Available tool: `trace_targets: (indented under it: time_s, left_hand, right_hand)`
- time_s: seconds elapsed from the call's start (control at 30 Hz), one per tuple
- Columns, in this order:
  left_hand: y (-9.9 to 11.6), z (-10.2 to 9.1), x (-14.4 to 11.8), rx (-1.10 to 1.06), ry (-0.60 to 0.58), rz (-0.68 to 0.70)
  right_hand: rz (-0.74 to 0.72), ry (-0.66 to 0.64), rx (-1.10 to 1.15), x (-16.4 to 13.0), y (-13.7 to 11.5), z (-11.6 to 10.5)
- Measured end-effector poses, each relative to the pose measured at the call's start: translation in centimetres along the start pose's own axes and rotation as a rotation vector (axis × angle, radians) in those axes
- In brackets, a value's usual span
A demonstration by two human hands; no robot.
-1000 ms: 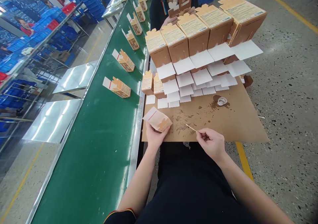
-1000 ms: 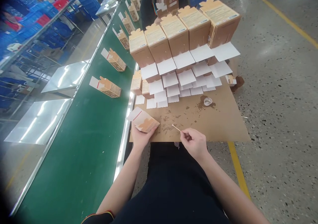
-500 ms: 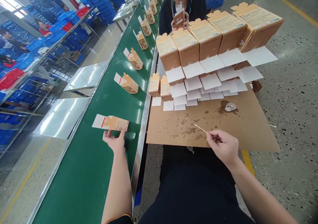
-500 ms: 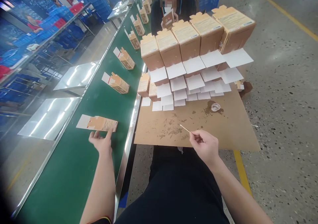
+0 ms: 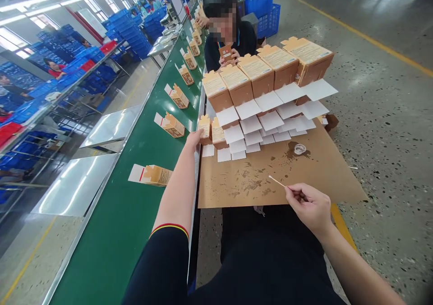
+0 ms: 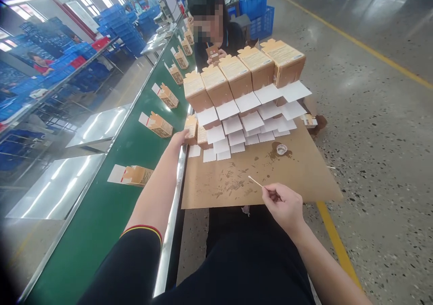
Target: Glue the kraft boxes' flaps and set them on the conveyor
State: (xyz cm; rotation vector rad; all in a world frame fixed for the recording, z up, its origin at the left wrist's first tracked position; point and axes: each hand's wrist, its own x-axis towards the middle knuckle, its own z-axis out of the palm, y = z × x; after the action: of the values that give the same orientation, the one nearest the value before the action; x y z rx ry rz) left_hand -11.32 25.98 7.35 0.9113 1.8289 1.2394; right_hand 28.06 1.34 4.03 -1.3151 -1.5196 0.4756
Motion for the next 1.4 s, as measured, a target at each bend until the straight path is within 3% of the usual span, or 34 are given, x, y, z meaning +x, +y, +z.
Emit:
trace_targets:
  time_s: [0.07, 0.17, 0.27, 0.37, 0.47, 0.57, 0.7, 0.83, 1.1, 1.23, 1.4]
  left_hand:
    - [0.0, 0.7, 0.2, -0.036, -0.021, -0.078]
    - [-0.5, -0.7, -1.5, -0.097, -0.005, -0.100]
    - [-1.8, -4.0, -5.6, -0.294, 0.010, 0.012]
    - [-4.2, -6.3, -11.7, -0.466, -0.080, 0.133]
    - [-7.0, -5.9, -17.5, -0.424, -0.135, 0.065]
    - [-9.1, -3.9, -20.6, -0.362, -0.109, -0.036]
    - [-10.1, -2.0, -21.2, -0.312, -0.084, -0.003]
    - [-9.9, -1.7, -21.5, -0.305, -0.086, 0.048]
    - [-9.8, -1.3, -22.6, -0.248, -0.098, 0.085]
    - [-10.3, -0.9, -23.5, -0.187, -0.075, 0.109]
    - [-11.4, 0.0, -25.0, -0.052, -0.018, 0.190]
  right_hand:
    - [-0.001, 0.012, -0.001, -0.1, -0.1, -0.3]
    - [0.007, 0.042, -0.001, -0.3, -0.1, -1.0]
    - [0.020, 0.055, -0.003, -0.5, -0.1, -1.7]
    - [0.026, 0.021, 0.015, -0.9, -0.5, -1.9]
    - [0.021, -0.076, 0.056, -1.2, -1.2, -0.6]
    - [-0.005, -0.218, 0.119, -1.2, -1.6, 2.5]
    - [-0.026, -0.345, 0.139, -1.3, -1.2, 6.7]
    - [-0.055, -0.418, 0.099, -1.8, -0.5, 8.6]
    - [-0.099, -0.470, 0.043, -1.7, 0.4, 8.8]
    - [-0.064, -0.371, 0.063, -0.5, 0.7, 8.3]
    - [-0.003, -0.243, 0.040, 0.2, 0.9, 5.9]
